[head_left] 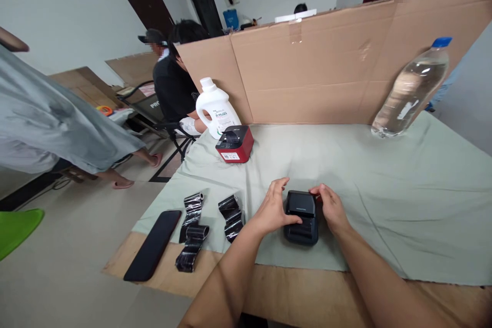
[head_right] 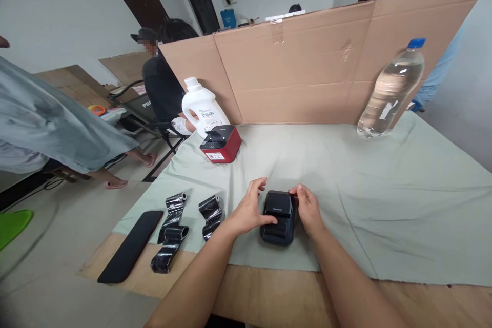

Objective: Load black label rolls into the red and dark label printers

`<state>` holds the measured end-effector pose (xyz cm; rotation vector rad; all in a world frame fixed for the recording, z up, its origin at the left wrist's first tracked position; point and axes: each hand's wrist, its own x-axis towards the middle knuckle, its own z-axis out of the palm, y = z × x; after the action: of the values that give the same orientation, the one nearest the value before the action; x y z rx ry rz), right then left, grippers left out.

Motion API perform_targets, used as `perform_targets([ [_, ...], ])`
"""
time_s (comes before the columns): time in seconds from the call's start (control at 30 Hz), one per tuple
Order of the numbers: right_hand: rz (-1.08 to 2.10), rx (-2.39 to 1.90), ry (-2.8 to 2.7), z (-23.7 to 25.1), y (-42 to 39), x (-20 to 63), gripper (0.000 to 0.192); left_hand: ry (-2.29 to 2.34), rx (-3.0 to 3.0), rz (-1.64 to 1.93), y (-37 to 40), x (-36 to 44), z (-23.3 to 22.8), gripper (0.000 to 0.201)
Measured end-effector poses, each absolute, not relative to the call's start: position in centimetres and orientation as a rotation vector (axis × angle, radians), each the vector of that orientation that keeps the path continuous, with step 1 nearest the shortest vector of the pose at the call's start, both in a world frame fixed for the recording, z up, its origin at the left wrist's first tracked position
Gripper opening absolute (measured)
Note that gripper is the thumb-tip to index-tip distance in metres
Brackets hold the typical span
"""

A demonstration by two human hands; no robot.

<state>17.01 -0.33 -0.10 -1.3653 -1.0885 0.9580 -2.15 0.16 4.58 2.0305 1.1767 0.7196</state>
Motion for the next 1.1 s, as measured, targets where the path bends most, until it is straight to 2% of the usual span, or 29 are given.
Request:
perform_targets([
  [0.17,0.772,-1.612,-1.381,0.6,-0.9,16.9,0.045,1.034,2.052,0.603,0.5,-2.4,4.4,0.07],
  [0.33,0.581,-1.695,-1.68,1.4,-1.8,16.9,0.041,1.005,2.012,0.596,0.4,-2.3,4.5,0.08],
  [0.67,1.101,-1.389,-1.266,0.3,-1.8,16.5,0.056,0.904,1.697,0.561,0.4,-2.6,4.6,0.108],
  [0.8,1.082,-1.334,-1.18,0.5,-1.9,16.1,0.06,0.849,1.328,0.65,0.4,-2.3,4.1,0.089],
  [1.1,1.251,-1.32,-1.298,0.1,-1.6,16.8,0.059,0.869,1.17,0.692,0.6,-1.6,3.6,0.075],
])
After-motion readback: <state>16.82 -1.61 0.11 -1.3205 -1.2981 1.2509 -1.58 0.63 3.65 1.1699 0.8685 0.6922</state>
